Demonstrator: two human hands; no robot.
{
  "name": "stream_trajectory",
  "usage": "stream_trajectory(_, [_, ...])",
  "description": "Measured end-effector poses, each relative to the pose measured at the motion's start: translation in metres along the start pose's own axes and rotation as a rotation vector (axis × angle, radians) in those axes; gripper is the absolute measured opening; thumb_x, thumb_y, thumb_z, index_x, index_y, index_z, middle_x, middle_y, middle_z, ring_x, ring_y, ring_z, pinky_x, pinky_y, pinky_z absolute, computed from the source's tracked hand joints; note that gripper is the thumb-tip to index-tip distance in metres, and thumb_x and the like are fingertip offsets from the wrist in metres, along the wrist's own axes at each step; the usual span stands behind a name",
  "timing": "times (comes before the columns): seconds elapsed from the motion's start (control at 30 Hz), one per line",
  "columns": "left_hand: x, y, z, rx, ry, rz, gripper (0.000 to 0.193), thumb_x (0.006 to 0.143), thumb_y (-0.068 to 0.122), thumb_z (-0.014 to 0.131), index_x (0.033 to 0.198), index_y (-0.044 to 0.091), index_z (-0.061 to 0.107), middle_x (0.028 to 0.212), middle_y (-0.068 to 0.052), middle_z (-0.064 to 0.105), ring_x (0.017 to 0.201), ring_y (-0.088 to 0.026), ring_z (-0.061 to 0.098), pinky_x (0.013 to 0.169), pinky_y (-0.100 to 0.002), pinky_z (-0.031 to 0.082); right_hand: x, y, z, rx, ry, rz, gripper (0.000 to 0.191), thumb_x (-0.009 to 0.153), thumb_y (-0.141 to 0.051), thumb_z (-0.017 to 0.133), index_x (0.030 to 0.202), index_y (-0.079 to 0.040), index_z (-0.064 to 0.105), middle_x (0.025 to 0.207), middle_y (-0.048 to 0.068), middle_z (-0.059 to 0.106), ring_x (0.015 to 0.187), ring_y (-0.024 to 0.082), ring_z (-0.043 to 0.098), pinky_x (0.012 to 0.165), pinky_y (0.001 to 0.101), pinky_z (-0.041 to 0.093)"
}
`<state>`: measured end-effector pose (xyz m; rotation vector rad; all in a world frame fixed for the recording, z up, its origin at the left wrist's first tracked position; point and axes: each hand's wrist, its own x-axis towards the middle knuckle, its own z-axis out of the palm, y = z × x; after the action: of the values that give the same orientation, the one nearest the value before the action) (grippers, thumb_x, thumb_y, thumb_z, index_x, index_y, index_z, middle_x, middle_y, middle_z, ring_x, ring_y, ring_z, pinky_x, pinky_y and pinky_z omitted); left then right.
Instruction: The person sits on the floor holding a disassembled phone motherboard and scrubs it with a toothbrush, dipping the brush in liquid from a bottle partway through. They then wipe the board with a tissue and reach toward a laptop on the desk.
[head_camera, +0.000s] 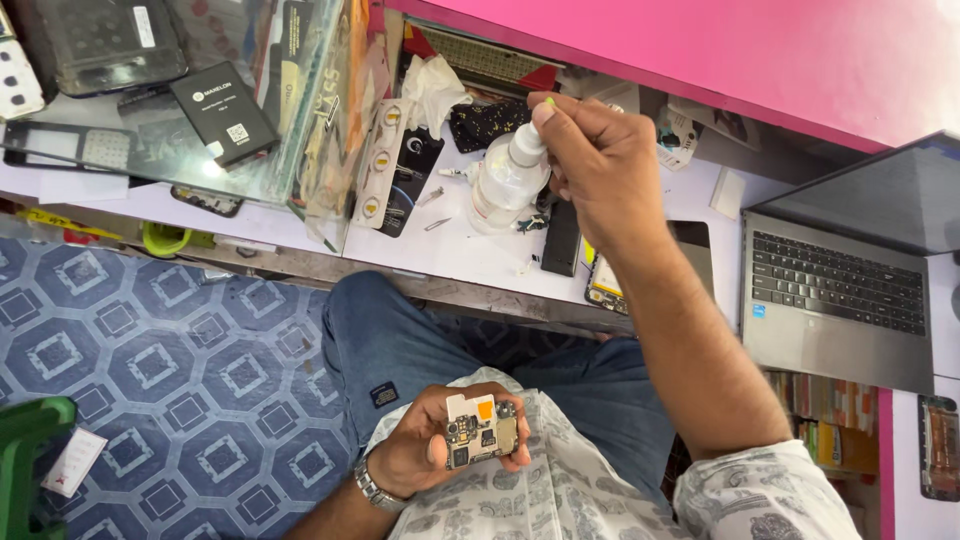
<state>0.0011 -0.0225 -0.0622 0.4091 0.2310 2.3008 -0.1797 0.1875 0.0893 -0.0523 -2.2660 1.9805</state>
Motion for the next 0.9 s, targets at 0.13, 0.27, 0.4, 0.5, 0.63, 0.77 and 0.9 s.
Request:
stream_trajectory(0.13, [-0.005, 0.001, 0.005, 0.013, -0.002, 0.009, 0.085, 0.087, 0.042, 0.085, 0.143, -0.011, 0.050, 0.129, -0.026, 0.065, 0.114, -0.038, 0.070, 0.095, -0.048, 0.061, -0.004, -0.001, -0.009, 0.110, -0.035, 0.052, 0.028, 0.102, -0.020, 0.071, 0.117, 0.003, 0.076, 0.073, 0.001, 0.059, 0.057, 0.005, 0.050, 0.049, 0.0206, 0.040])
stream_trajectory(0.27, [-0.014, 0.000, 0.007, 0.022, 0.028, 0.040, 0.086, 0.088, 0.042, 0.085, 0.144, -0.013, 0.050, 0.130, -0.027, 0.064, 0.114, -0.038, 0.070, 0.094, -0.047, 0.061, -0.011, 0.003, -0.010, 0.310, -0.045, 0.149, 0.028, 0.102, -0.022, 0.069, 0.113, 0.004, 0.074, 0.077, 0.000, 0.059, 0.060, 0.006, 0.050, 0.050, 0.0221, 0.040])
stream_trajectory(0.4, [-0.018, -0.002, 0.007, 0.010, 0.042, 0.045, 0.087, 0.087, 0.042, 0.086, 0.144, -0.013, 0.050, 0.130, -0.028, 0.064, 0.114, -0.038, 0.070, 0.094, -0.048, 0.062, -0.015, 0.008, -0.007, 0.422, -0.013, 0.189, 0.028, 0.102, -0.023, 0.068, 0.111, 0.003, 0.073, 0.077, 0.001, 0.058, 0.061, 0.008, 0.050, 0.050, 0.0231, 0.039])
stream_trajectory(0.5, [-0.018, -0.002, 0.006, 0.016, 0.035, 0.044, 0.086, 0.087, 0.041, 0.086, 0.144, -0.012, 0.049, 0.129, -0.027, 0.064, 0.114, -0.038, 0.070, 0.094, -0.048, 0.062, -0.014, 0.008, -0.005, 0.406, 0.001, 0.167, 0.028, 0.102, -0.022, 0.068, 0.112, 0.004, 0.074, 0.076, 0.001, 0.057, 0.060, 0.007, 0.049, 0.049, 0.0227, 0.039])
stream_trajectory(0.63, [-0.019, -0.001, 0.004, 0.024, 0.019, 0.045, 0.086, 0.088, 0.042, 0.085, 0.144, -0.012, 0.050, 0.130, -0.027, 0.064, 0.115, -0.038, 0.070, 0.095, -0.048, 0.062, -0.012, 0.005, -0.002, 0.369, -0.002, 0.124, 0.025, 0.101, -0.018, 0.071, 0.113, 0.004, 0.074, 0.078, 0.001, 0.059, 0.060, 0.007, 0.050, 0.049, 0.0223, 0.039])
stream_trajectory(0.77, [-0.018, -0.002, 0.001, 0.012, 0.025, 0.041, 0.084, 0.088, 0.042, 0.085, 0.143, -0.012, 0.051, 0.129, -0.027, 0.065, 0.115, -0.039, 0.070, 0.094, -0.048, 0.062, -0.011, 0.004, 0.001, 0.302, 0.049, 0.113, 0.022, 0.098, -0.015, 0.073, 0.108, 0.005, 0.076, 0.073, 0.002, 0.060, 0.057, 0.006, 0.050, 0.046, 0.0218, 0.038])
stream_trajectory(0.9, [-0.017, 0.000, 0.004, -0.002, 0.022, 0.004, 0.086, 0.088, 0.042, 0.086, 0.144, -0.012, 0.051, 0.131, -0.025, 0.065, 0.116, -0.038, 0.070, 0.096, -0.047, 0.062, -0.007, 0.016, -0.002, 0.274, 0.072, 0.111, 0.021, 0.096, -0.014, 0.075, 0.105, 0.005, 0.077, 0.069, 0.002, 0.061, 0.052, 0.006, 0.049, 0.044, 0.0223, 0.037])
